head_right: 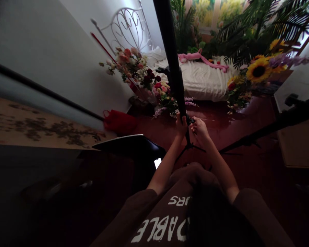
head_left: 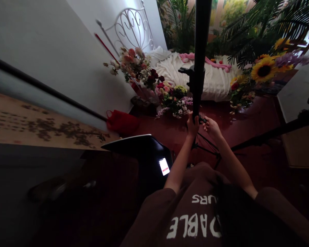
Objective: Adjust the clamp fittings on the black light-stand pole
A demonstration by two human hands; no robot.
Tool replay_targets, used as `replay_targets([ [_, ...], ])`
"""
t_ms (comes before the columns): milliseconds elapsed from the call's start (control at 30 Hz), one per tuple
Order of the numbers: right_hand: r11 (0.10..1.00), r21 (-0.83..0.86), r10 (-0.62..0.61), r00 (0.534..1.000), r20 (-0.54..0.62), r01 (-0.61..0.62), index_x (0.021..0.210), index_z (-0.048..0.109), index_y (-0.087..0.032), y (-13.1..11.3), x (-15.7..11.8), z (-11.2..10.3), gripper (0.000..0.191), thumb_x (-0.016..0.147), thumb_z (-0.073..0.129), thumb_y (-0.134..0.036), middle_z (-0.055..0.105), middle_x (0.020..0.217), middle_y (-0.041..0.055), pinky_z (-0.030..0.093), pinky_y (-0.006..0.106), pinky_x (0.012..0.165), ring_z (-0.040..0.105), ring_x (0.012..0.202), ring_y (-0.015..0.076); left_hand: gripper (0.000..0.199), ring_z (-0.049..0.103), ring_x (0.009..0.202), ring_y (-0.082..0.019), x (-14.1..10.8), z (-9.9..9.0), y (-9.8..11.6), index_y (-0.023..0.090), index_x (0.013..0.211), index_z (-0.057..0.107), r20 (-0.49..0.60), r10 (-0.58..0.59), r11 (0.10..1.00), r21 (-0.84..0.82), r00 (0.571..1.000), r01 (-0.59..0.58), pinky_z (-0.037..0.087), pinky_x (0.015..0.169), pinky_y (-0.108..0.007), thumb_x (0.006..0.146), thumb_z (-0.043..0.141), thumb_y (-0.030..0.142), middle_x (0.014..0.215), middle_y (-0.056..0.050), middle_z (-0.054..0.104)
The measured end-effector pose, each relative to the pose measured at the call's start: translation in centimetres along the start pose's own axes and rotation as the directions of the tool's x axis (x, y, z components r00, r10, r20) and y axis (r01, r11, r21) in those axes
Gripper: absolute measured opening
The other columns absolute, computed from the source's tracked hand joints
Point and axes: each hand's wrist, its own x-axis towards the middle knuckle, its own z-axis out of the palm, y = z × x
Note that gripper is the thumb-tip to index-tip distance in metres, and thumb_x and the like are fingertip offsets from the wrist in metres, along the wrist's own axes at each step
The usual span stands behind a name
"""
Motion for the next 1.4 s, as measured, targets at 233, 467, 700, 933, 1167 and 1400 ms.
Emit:
replay_targets([
  [233, 0.981, -0.118, -0.151, 0.988, 0.031, 0.154, 0.113, 0.053, -0.024, 0.8, -2.7, -1.4, 0.06, 0.073, 0.07, -0.065, 0.066, 0.07, -0.0041, 0.047, 0.021, 0.047, 0.061, 0.054, 0.0115, 0.054, 0.062, 0.078, -0.016, 0.0, 0.3, 0.0, 0.018, 0.115, 0.059, 0.003, 0.02, 1.0, -0.009, 1.0, -0.02, 0.048, 0.074, -0.028, 0.095, 0.037, 0.063, 0.092, -0.01, 0.068],
  [467, 0.916, -0.258, -0.302, 0.951, 0.061, 0.307, 0.113, 0.052, -0.025, 1.6, -2.2, -1.6, 0.051, 0.082, 0.063, -0.064, 0.061, 0.065, -0.0056, 0.044, 0.021, 0.05, 0.057, 0.053, 0.0115, 0.056, 0.059, 0.07, -0.014, 0.0, 0.3, 0.1, 0.019, 0.115, 0.059, -0.004, -0.001, 0.998, 0.064, 1.0, 0.001, 0.046, 0.066, -0.025, 0.095, 0.035, 0.065, 0.083, -0.006, 0.065],
  [700, 0.844, -0.404, -0.364, 0.93, 0.052, 0.353, 0.11, 0.053, -0.026, 1.5, -2.3, -1.7, 0.043, 0.088, 0.058, -0.063, 0.049, 0.055, -0.0089, 0.037, 0.021, 0.05, 0.046, 0.048, 0.0102, 0.056, 0.06, 0.07, -0.014, 0.0, 0.4, -0.4, 0.019, 0.116, 0.057, -0.007, 0.041, 0.998, 0.04, 0.999, -0.041, 0.046, 0.067, -0.026, 0.095, 0.033, 0.065, 0.082, -0.006, 0.065],
  [933, 0.772, -0.561, -0.366, 0.931, -0.006, 0.3, 0.101, 0.057, -0.026, 1.1, -2.5, -1.3, 0.044, 0.09, 0.05, -0.067, 0.055, 0.055, -0.0061, 0.034, 0.02, 0.05, 0.048, 0.046, 0.0112, 0.054, 0.058, 0.07, -0.014, -0.1, 0.3, -0.2, 0.019, 0.117, 0.058, -0.013, 0.034, 0.999, 0.024, 0.999, -0.034, 0.046, 0.066, -0.026, 0.096, 0.035, 0.064, 0.082, -0.005, 0.065],
  [1167, 0.772, -0.579, -0.365, 0.929, -0.068, 0.261, 0.077, 0.053, -0.024, 1.1, -1.6, -0.6, 0.051, 0.091, 0.041, -0.072, 0.054, 0.05, -0.0037, 0.033, 0.021, 0.048, 0.05, 0.044, 0.0123, 0.055, 0.058, 0.067, -0.014, 0.0, 0.1, 0.3, 0.02, 0.115, 0.058, -0.025, 0.047, 0.999, 0.0, 0.999, -0.047, 0.046, 0.065, -0.026, 0.095, 0.035, 0.066, 0.081, -0.005, 0.064],
  [1400, 0.918, -0.332, -0.232, 0.973, -0.009, 0.215, 0.076, 0.061, -0.021, 3.2, -2.2, -1.7, 0.06, 0.084, 0.046, -0.078, 0.05, 0.049, -0.004, 0.044, 0.023, 0.048, 0.05, 0.044, 0.0114, 0.058, 0.058, 0.069, -0.014, -0.3, 0.1, 0.5, 0.021, 0.12, 0.056, -0.026, 0.031, 0.999, 0.019, 0.999, -0.031, 0.048, 0.068, -0.025, 0.094, 0.032, 0.067, 0.082, -0.004, 0.063],
])
